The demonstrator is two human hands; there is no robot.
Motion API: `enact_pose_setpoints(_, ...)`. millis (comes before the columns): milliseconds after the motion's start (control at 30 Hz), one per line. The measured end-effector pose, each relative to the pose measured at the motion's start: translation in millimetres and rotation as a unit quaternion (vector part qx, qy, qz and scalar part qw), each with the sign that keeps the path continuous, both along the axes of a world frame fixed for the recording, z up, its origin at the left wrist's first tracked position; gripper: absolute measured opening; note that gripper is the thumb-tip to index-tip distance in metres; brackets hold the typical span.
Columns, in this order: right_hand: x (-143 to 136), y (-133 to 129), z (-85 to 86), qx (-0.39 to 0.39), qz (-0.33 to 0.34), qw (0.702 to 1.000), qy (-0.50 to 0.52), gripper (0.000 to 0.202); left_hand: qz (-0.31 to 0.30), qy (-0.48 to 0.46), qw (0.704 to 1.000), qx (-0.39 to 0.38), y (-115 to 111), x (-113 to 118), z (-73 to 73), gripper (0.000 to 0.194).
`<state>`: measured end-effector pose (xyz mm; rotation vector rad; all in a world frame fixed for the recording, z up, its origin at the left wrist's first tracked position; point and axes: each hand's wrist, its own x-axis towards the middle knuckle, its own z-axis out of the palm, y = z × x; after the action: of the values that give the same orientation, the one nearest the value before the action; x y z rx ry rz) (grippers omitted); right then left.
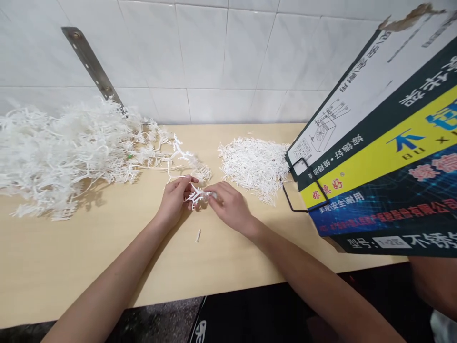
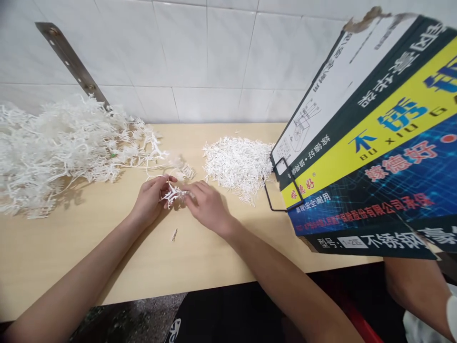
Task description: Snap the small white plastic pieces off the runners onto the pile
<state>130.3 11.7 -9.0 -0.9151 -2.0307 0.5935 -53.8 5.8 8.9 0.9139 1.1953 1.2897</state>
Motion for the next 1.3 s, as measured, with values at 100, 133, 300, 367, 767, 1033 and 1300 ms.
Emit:
enact_pose_setpoints(100,4,6,-3.9,-0.149,-0.017,0.984,0.095,0.014,-0.051,-0.032,0.998,-0.006,-1,1,-1.0,0.021)
enact_pose_setpoints(133,6,8,-4.4,-0.198,-0.006,0.972,0.128,0.015,-0.063,-0.020,0.998,0.002,-1,1,-1.3,0.020)
enact_pose_setpoints(300,11,13,-1.9,-0.288,0.086,0.940,0.159,0.021,-0.113,0.112,0.985,0.069,-9,5,0.6,0.028)
enact_pose_setpoints(367,12,13,-0.1,-0.278,0.102,0.945,0.135,0.024,-0.144,0.115,0.979,0.081,-13,7,2.2,0.035)
enact_pose_setpoints(767,5,-4,11.8,-0.140,-0.056,0.987,0.051,0.024,-0.065,0.188,0.978,0.067,-12,10,-4.0,0.026)
enact_pose_setpoints(1033,9,10,1.8,-0.221,-0.002,0.971,0.091,0.020,-0.091,0.248,0.961,0.080,-12,11,-11.3,0.029)
enact_pose_setpoints(1300,31,29,6.1,-0.397,0.157,0.889,0.166,0.025,-0.223,0.186,0.953,0.088,-11,7,-10.2,0.025)
